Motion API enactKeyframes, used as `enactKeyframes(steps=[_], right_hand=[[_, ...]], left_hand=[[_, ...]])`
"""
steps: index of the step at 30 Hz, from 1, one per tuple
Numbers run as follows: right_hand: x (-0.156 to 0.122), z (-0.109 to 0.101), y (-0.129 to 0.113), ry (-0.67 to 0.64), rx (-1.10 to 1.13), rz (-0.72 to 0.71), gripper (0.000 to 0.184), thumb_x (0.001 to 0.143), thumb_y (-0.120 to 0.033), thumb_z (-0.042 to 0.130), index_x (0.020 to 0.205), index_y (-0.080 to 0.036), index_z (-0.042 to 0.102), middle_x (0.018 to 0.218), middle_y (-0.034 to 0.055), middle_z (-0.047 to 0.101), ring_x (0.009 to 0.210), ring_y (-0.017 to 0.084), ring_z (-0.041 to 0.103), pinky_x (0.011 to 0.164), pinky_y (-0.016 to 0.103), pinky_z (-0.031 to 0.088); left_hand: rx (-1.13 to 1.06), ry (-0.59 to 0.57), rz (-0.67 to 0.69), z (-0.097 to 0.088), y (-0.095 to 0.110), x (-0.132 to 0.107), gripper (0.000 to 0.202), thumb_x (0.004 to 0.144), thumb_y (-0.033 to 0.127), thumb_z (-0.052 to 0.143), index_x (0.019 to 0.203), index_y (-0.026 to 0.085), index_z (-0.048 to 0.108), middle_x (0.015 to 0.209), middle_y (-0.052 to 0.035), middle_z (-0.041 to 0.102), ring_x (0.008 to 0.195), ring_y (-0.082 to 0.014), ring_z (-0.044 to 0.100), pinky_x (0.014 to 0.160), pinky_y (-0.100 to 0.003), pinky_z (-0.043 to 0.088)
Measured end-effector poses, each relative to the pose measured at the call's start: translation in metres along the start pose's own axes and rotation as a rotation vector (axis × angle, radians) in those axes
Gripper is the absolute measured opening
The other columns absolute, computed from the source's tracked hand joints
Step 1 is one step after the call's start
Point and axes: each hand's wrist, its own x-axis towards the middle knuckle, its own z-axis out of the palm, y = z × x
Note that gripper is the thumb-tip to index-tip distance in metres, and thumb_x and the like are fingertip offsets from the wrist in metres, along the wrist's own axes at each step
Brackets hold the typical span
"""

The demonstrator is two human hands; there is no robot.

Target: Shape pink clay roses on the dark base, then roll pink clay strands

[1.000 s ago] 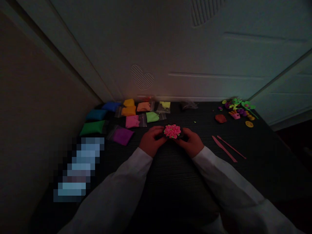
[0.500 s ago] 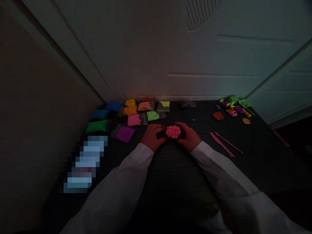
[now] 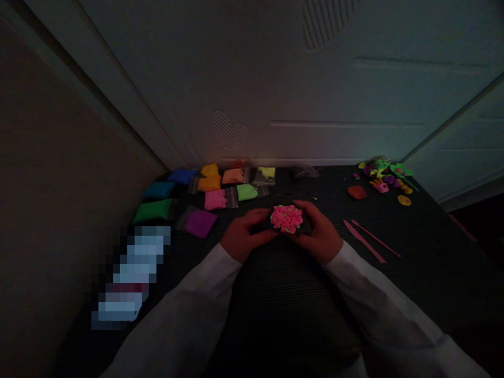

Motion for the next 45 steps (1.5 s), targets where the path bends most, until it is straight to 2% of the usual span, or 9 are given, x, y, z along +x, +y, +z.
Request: enactKeyframes(steps=[5,8,13,19,23,27,35,42,45], right_hand=[[-0.008,-0.006,-0.028,-0.050,0.003,-0.025,0.053,0.065,-0.014,0.060,0.113,-0.024,0.039,0.109,0.0032,0.052,0.097,0.016,0.052,0.083,0.029,0.041],[-0.011,-0.008,-0.037,-0.082,-0.002,-0.014,0.053,0.067,-0.015,0.059,0.115,-0.025,0.038,0.111,0.0032,0.052,0.097,0.015,0.052,0.083,0.028,0.042],[-0.012,-0.009,-0.038,-0.097,-0.059,-0.014,0.056,0.068,-0.017,0.060,0.117,-0.027,0.036,0.115,0.0017,0.050,0.103,0.015,0.049,0.086,0.026,0.040],[-0.012,-0.011,-0.039,-0.097,-0.058,0.025,0.053,0.070,-0.017,0.058,0.118,-0.029,0.038,0.115,0.0003,0.050,0.102,0.014,0.049,0.086,0.025,0.040],[-0.015,-0.016,-0.042,0.038,0.011,0.089,0.038,0.076,-0.017,0.051,0.112,-0.030,0.045,0.106,-0.0006,0.055,0.097,0.013,0.052,0.083,0.026,0.042],[-0.015,-0.023,-0.046,0.146,0.080,0.101,0.027,0.077,-0.018,0.052,0.102,-0.030,0.051,0.095,-0.0018,0.060,0.088,0.012,0.056,0.076,0.023,0.046],[-0.011,-0.031,-0.052,0.046,0.055,0.132,0.021,0.074,-0.021,0.056,0.092,-0.031,0.060,0.085,0.0000,0.063,0.076,0.015,0.059,0.066,0.027,0.050],[-0.010,-0.028,-0.052,0.054,0.172,0.190,0.016,0.071,-0.021,0.060,0.084,-0.030,0.060,0.077,-0.0033,0.063,0.067,0.011,0.059,0.060,0.022,0.049],[-0.010,-0.027,-0.052,0.072,0.237,0.209,0.014,0.072,-0.023,0.059,0.084,-0.030,0.060,0.078,-0.0030,0.063,0.069,0.012,0.059,0.058,0.022,0.049]], left_hand=[[-0.354,0.043,-0.081,0.006,0.010,-0.009,0.035,0.055,0.021,0.070,0.089,0.018,0.062,0.091,-0.0036,0.064,0.089,-0.0202,0.056,0.082,-0.032,0.042],[-0.454,0.012,-0.110,0.008,0.013,-0.013,0.033,0.057,0.018,0.069,0.089,0.020,0.063,0.093,-0.0032,0.064,0.087,-0.0191,0.057,0.078,-0.030,0.044],[-0.403,-0.006,-0.112,0.008,0.016,-0.016,0.025,0.058,0.018,0.068,0.083,0.017,0.066,0.103,-0.0066,0.059,0.095,-0.0228,0.053,0.082,-0.032,0.042],[-0.479,0.049,-0.124,0.008,0.012,-0.017,0.029,0.056,0.015,0.069,0.084,0.020,0.065,0.106,-0.0053,0.058,0.094,-0.0222,0.055,0.085,-0.033,0.041],[-0.502,0.084,-0.127,0.005,0.010,-0.017,0.034,0.056,0.016,0.069,0.090,0.021,0.065,0.111,-0.0049,0.056,0.100,-0.0241,0.052,0.087,-0.034,0.041],[-0.479,0.086,-0.138,0.003,0.012,-0.018,0.042,0.057,0.012,0.068,0.097,0.024,0.062,0.106,-0.0037,0.059,0.100,-0.0233,0.052,0.089,-0.034,0.040],[-0.500,-0.043,-0.148,0.003,0.021,-0.018,0.031,0.059,0.012,0.065,0.088,0.022,0.065,0.103,-0.0033,0.061,0.097,-0.0242,0.053,0.088,-0.036,0.040],[-0.485,-0.041,-0.194,0.003,0.017,-0.020,0.035,0.057,0.011,0.067,0.090,0.023,0.064,0.109,-0.0022,0.057,0.101,-0.0240,0.051,0.090,-0.034,0.037],[-0.522,0.006,-0.214,0.005,0.014,-0.020,0.041,0.056,0.010,0.067,0.093,0.027,0.063,0.103,0.0002,0.061,0.096,-0.0213,0.055,0.086,-0.031,0.042]])
